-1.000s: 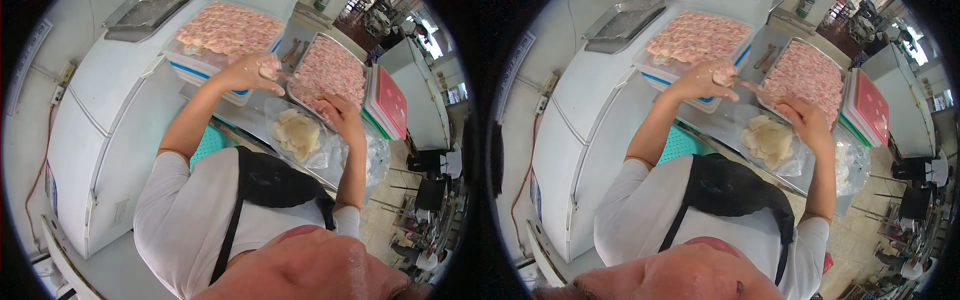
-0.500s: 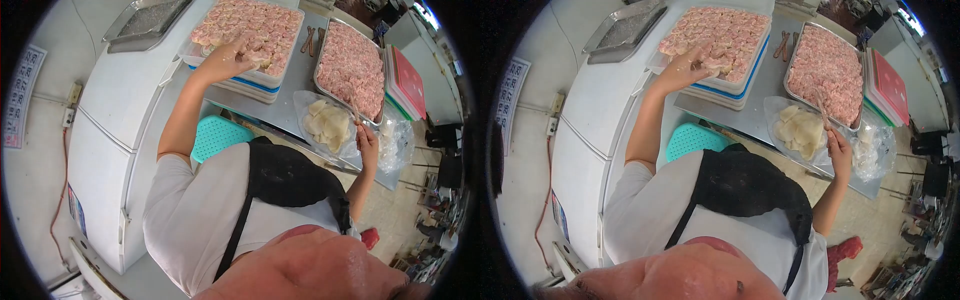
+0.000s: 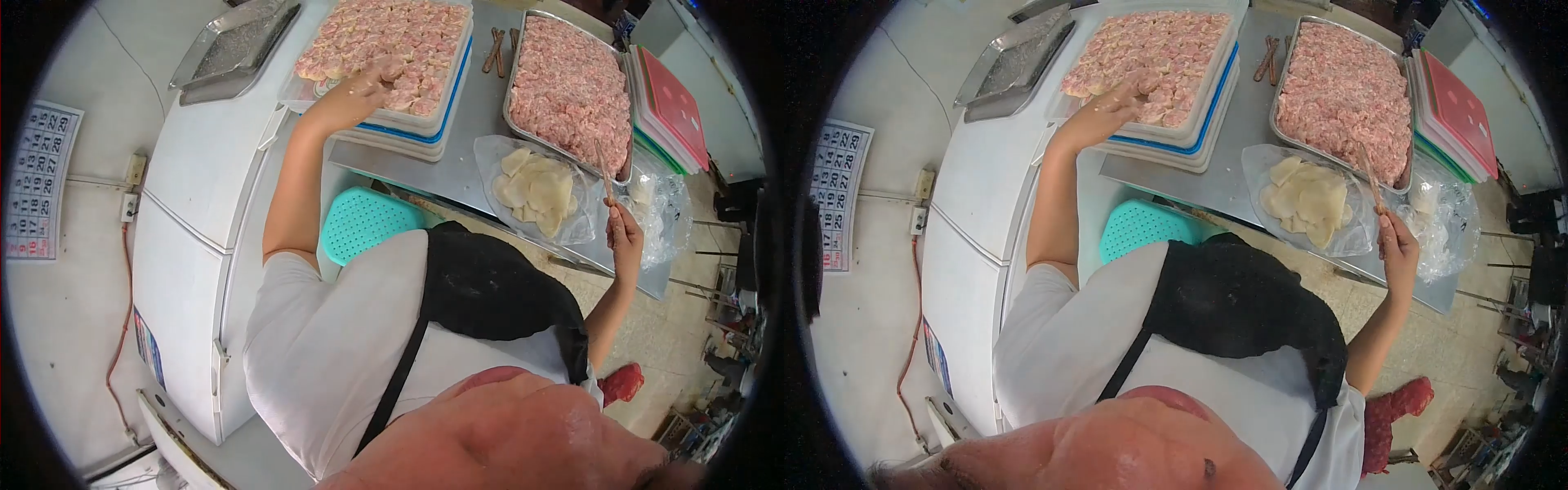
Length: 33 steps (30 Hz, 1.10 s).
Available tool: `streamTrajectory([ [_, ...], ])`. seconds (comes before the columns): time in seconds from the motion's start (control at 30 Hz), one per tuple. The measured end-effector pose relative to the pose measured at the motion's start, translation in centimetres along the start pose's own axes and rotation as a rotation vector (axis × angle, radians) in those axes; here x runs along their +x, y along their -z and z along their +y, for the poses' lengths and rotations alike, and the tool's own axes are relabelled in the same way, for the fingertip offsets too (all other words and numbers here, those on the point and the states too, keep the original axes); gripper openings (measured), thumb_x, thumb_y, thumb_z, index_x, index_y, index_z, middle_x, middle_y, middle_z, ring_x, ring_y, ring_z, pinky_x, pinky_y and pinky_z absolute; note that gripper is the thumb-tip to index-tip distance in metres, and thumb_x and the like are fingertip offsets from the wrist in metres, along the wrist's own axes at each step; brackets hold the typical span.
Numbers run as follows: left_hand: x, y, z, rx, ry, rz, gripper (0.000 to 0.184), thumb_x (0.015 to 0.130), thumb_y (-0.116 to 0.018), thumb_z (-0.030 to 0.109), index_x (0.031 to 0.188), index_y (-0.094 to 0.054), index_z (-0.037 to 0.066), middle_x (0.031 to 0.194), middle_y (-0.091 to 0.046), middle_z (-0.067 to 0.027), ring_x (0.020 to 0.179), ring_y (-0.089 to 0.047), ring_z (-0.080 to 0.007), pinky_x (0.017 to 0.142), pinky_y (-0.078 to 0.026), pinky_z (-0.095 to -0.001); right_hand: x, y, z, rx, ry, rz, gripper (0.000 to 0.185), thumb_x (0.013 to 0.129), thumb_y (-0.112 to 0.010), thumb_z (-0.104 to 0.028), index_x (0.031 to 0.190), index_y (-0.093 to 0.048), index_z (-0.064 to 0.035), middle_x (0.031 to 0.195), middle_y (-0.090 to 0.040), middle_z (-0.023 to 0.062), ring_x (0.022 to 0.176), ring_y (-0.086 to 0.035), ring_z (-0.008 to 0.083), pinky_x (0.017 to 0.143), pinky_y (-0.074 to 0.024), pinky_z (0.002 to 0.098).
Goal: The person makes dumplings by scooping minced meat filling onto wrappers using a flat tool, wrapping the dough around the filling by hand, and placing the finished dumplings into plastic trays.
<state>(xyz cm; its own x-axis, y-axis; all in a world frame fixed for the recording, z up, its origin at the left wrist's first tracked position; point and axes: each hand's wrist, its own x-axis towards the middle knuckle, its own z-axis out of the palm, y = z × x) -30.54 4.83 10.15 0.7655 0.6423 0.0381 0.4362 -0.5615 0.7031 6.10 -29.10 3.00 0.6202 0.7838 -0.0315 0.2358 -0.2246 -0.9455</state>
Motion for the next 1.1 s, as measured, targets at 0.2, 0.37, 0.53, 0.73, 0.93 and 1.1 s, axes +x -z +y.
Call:
streamTrajectory([
  [0.2, 0.2, -2.3, -0.4, 0.111, 0.036, 0.090, 0.056, 0.091, -0.047, 0.017, 0.144, -0.031, 0.010, 0.136, -0.050, -0.0126, 0.123, -0.048, -0.0237, 0.102, -0.037, -0.0333, 2.9, 2.8, 0.1, -0.109, 0.021, -0.041, 0.033, 0.097, -0.051, -0.032, 0.101, -0.067, -0.0028, 0.062, -0.039, -0.0071, 0.056, -0.033, 0.0041, 0.050, -0.0264, 0.0213],
  [0.37, -0.5, -4.1, 3.0, 0.356, 0.046, 0.280, 0.049, 0.090, -0.047, 0.016, 0.138, -0.041, 0.011, 0.125, -0.055, -0.0205, 0.115, -0.052, -0.0359, 0.102, -0.037, -0.0394, 7.5, 6.6, -0.1, -0.326, 0.120, -0.172, 0.036, 0.097, -0.048, -0.035, 0.095, -0.066, -0.0041, 0.061, -0.047, 0.0021, 0.056, -0.045, 0.0128, 0.052, -0.0353, 0.0288],
  [0.53, 0.3, -8.1, 9.6, 0.395, 0.001, 0.444, 0.045, 0.088, -0.053, 0.014, 0.133, -0.049, 0.012, 0.122, -0.057, -0.0180, 0.115, -0.052, -0.0339, 0.101, -0.038, -0.0396, 13.1, 11.7, 1.1, -1.189, 0.445, -0.109, 0.036, 0.091, -0.051, -0.038, 0.083, -0.066, -0.0067, 0.078, -0.063, 0.0157, 0.077, -0.062, 0.0352, 0.067, -0.0480, 0.0451],
  [0.73, 3.9, -22.8, 12.3, 0.001, -0.242, 0.123, 0.034, 0.081, -0.057, 0.006, 0.115, -0.059, 0.008, 0.117, -0.058, -0.0143, 0.116, -0.050, -0.0320, 0.099, -0.039, -0.0396, 17.8, 13.3, 4.8, -1.321, 0.716, -0.247, 0.036, 0.089, -0.053, -0.037, 0.076, -0.066, -0.0063, 0.073, -0.064, 0.0122, 0.072, -0.064, 0.0319, 0.064, -0.0502, 0.0442],
  [0.93, 5.8, -34.2, 11.4, 0.241, -0.260, 0.128, 0.028, 0.075, -0.065, 0.014, 0.102, -0.061, 0.007, 0.105, -0.056, -0.0132, 0.100, -0.054, -0.0305, 0.083, -0.046, -0.0391, 15.3, 11.5, 4.7, -1.223, 0.808, -0.383, 0.030, 0.089, -0.052, -0.029, 0.076, -0.067, -0.0075, 0.071, -0.065, 0.0131, 0.070, -0.066, 0.0306, 0.060, -0.0516, 0.0430],
  [1.1, 7.0, -35.8, 7.4, -0.026, -0.073, 0.200, 0.024, 0.081, -0.064, 0.017, 0.101, -0.062, 0.005, 0.093, -0.059, -0.0136, 0.093, -0.057, -0.0281, 0.084, -0.044, -0.0350, 14.0, 11.3, 5.2, -1.065, 0.481, -0.393, 0.036, 0.093, -0.050, -0.034, 0.079, -0.066, -0.0051, 0.073, -0.065, 0.0151, 0.076, -0.065, 0.0323, 0.067, -0.0511, 0.0431],
])
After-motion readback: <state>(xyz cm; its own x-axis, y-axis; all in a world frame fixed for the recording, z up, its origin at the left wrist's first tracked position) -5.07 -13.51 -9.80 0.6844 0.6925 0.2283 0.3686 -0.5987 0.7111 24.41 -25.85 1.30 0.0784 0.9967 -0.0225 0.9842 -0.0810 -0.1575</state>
